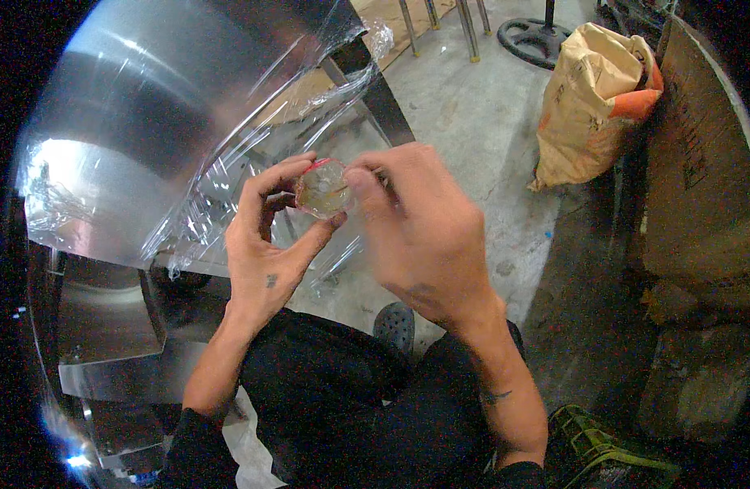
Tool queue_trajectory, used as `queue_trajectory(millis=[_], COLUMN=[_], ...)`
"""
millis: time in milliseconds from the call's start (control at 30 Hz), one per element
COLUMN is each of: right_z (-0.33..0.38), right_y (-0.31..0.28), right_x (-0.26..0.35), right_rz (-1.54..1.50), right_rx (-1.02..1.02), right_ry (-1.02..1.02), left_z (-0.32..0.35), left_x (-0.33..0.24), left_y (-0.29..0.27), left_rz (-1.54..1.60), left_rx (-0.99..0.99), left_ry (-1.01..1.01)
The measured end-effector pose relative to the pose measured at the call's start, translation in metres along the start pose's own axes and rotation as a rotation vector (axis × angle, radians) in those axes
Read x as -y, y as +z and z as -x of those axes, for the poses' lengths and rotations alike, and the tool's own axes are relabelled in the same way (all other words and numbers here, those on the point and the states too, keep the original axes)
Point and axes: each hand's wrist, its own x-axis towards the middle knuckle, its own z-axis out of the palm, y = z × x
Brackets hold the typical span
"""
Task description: The person uses a small brush to apply a clear adhesive from a small container onto the edges of a plastic-wrapped metal surface. They repeatedly dip the brush into the container and spread the glue along seams and corners.
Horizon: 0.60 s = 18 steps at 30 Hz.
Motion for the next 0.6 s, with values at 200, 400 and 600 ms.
queue_trajectory(millis=[200, 400, 600], right_z=[-0.001, -0.014, -0.054], right_y=[0.000, 0.010, 0.040], right_x=[0.005, -0.014, -0.051], right_rz=[-0.340, -0.550, -0.723], right_rx=[-0.098, -0.210, -0.470], right_ry=[0.340, 0.303, 0.183], left_z=[0.002, -0.003, -0.003], left_x=[0.001, 0.007, 0.011], left_y=[0.002, 0.002, -0.004], left_rz=[0.086, 0.173, 0.169], left_rx=[-0.009, -0.075, -0.105], left_ry=[-0.101, -0.136, -0.260])
